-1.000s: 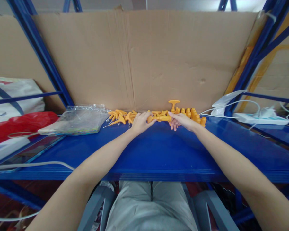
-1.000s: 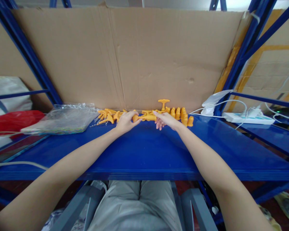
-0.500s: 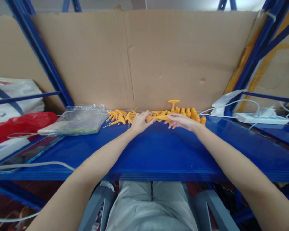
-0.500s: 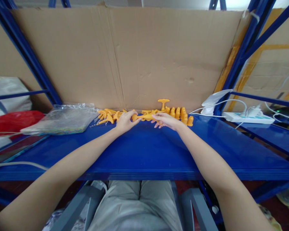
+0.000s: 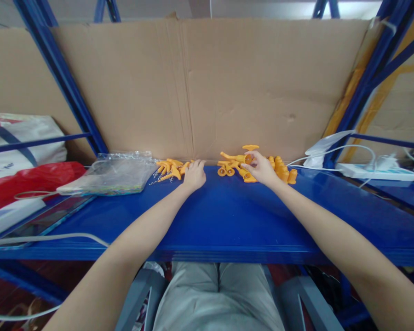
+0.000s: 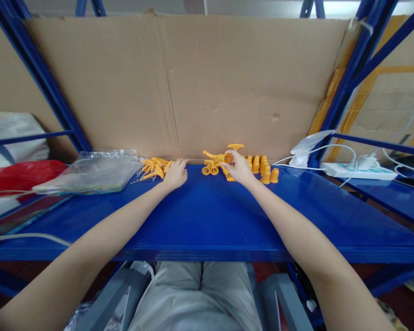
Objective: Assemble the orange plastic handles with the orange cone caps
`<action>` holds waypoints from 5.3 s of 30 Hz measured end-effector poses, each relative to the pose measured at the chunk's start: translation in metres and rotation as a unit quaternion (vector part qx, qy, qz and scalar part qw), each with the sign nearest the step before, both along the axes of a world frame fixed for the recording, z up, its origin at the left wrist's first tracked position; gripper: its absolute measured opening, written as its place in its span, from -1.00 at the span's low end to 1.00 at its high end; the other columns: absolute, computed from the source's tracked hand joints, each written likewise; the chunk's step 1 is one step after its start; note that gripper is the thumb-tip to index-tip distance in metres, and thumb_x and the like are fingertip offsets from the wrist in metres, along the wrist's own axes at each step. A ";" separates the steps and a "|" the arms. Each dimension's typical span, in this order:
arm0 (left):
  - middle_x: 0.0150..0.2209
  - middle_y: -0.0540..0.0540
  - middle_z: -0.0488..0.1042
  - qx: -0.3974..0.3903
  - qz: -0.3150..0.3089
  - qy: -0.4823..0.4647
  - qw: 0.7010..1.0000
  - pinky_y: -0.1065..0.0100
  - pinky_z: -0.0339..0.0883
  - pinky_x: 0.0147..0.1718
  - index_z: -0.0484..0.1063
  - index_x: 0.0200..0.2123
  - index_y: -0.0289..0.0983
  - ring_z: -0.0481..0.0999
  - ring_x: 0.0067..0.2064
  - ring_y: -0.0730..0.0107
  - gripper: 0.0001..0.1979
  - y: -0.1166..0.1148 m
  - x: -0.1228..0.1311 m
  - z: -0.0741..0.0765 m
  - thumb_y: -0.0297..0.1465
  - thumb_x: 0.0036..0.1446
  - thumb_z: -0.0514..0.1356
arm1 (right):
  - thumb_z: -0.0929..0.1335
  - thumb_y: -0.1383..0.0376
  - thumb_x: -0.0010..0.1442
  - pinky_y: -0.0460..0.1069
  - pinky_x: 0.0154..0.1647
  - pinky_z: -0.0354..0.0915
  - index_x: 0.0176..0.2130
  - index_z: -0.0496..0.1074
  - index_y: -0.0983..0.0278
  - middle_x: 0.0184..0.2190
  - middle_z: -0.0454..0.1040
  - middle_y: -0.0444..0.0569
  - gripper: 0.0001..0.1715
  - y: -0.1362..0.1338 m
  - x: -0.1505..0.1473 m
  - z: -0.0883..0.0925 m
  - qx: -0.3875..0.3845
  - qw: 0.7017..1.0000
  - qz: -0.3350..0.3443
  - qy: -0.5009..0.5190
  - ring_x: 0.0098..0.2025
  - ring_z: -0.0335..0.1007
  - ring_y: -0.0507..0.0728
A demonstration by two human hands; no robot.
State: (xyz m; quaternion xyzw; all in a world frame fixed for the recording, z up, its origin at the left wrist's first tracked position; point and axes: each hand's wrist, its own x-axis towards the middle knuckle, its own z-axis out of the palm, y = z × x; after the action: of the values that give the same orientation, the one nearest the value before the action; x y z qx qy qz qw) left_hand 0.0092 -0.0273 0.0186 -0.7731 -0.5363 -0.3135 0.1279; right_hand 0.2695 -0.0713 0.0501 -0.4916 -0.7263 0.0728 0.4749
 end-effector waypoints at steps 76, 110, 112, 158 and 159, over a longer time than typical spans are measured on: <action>0.00 -0.31 0.55 -0.124 0.036 0.190 0.973 0.19 0.32 0.02 0.50 -0.06 -0.36 0.51 0.09 0.06 -0.71 -0.026 0.015 0.019 -0.49 0.23 0.05 | 0.04 0.37 0.36 0.24 0.29 0.03 0.25 0.28 0.43 0.25 0.35 0.26 -0.42 0.002 -0.031 -0.021 -0.132 0.884 -0.192 -0.407 0.28 0.26 0.30; -0.03 -0.23 0.49 -0.075 -0.065 0.176 0.979 0.20 0.38 0.03 0.42 -0.07 -0.30 0.47 0.06 0.14 -0.80 -0.030 0.024 0.010 -0.39 0.35 0.04 | 0.22 0.08 0.33 0.35 0.18 0.12 0.10 0.46 0.32 0.04 0.52 0.26 -0.47 0.013 0.046 0.001 -0.204 0.861 -0.361 -0.295 0.14 0.40 0.37; -0.02 -0.23 0.50 -0.084 -0.088 0.170 0.978 0.19 0.39 0.04 0.43 -0.08 -0.29 0.47 0.07 0.14 -0.80 -0.027 0.024 0.007 -0.41 0.33 0.05 | 0.24 0.11 0.29 0.34 0.18 0.13 0.05 0.49 0.30 0.03 0.53 0.24 -0.51 0.015 0.048 0.002 -0.208 0.866 -0.356 -0.282 0.13 0.41 0.37; 0.05 -0.14 0.41 -0.080 -0.048 0.166 0.982 0.28 0.42 -0.19 0.45 0.03 -0.22 0.56 -0.03 0.17 -0.70 -0.040 0.027 0.017 -0.31 0.38 0.00 | 0.28 0.35 0.20 0.12 -0.02 0.11 0.00 0.41 0.30 -0.07 0.55 0.18 -0.65 -0.012 0.009 0.004 0.073 0.919 -0.060 -0.383 0.02 0.38 0.34; 0.04 -0.14 0.41 -0.079 -0.048 0.165 0.982 0.28 0.42 -0.20 0.45 0.03 -0.22 0.56 -0.03 0.17 -0.70 -0.040 0.026 0.017 -0.31 0.38 0.01 | 0.28 0.35 0.20 0.12 -0.03 0.11 -0.01 0.41 0.30 -0.07 0.56 0.17 -0.65 -0.011 0.009 0.003 0.083 0.920 -0.054 -0.380 0.01 0.39 0.34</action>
State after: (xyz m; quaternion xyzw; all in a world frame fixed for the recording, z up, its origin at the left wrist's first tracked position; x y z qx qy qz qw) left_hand 0.0356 -0.0669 0.0356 -0.8466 -0.4936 -0.1442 0.1376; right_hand 0.2786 -0.0822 0.0531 -0.4797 -0.8280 -0.2052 0.2054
